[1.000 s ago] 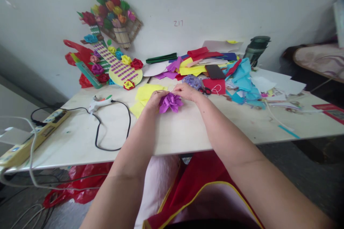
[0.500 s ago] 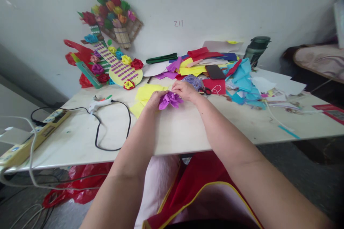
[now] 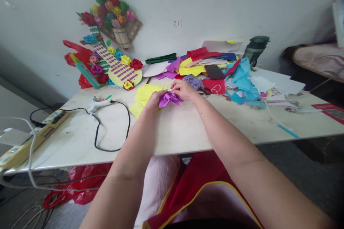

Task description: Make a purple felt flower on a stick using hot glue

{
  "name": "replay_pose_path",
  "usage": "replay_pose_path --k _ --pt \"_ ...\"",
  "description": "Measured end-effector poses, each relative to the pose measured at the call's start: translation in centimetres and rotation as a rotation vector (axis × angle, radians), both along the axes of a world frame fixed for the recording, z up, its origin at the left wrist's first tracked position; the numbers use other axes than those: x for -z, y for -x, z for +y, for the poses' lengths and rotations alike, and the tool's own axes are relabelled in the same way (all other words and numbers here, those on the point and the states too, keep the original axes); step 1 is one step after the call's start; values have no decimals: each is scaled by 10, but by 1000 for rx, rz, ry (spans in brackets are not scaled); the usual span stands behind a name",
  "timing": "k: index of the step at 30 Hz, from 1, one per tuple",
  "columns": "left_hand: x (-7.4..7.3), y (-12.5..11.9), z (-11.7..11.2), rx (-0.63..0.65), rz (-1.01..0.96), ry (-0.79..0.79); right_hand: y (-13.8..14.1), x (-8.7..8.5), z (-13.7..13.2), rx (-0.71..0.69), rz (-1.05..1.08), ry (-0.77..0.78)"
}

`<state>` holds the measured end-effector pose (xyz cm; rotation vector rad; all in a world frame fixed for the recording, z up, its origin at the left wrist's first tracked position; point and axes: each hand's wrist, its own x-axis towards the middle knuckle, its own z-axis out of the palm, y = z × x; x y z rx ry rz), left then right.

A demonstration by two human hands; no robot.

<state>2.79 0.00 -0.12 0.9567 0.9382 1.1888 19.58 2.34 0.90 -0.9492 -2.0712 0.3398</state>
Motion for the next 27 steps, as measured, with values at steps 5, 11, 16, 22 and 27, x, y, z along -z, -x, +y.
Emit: replay_pose_path --k 5,11,16,22,27 --pt "-1 -1 0 3 -16 8 1 1 1 2 31 15" --pt "1 0 1 16 -10 -22 -1 6 8 -15 55 40" --pt "2 2 1 55 -7 -27 -5 7 8 -46 67 56" --pt "0 4 -3 112 -18 -53 -11 4 5 -80 32 47" --pt "-1 4 -4 125 -22 -61 -14 3 7 -131 0 38"
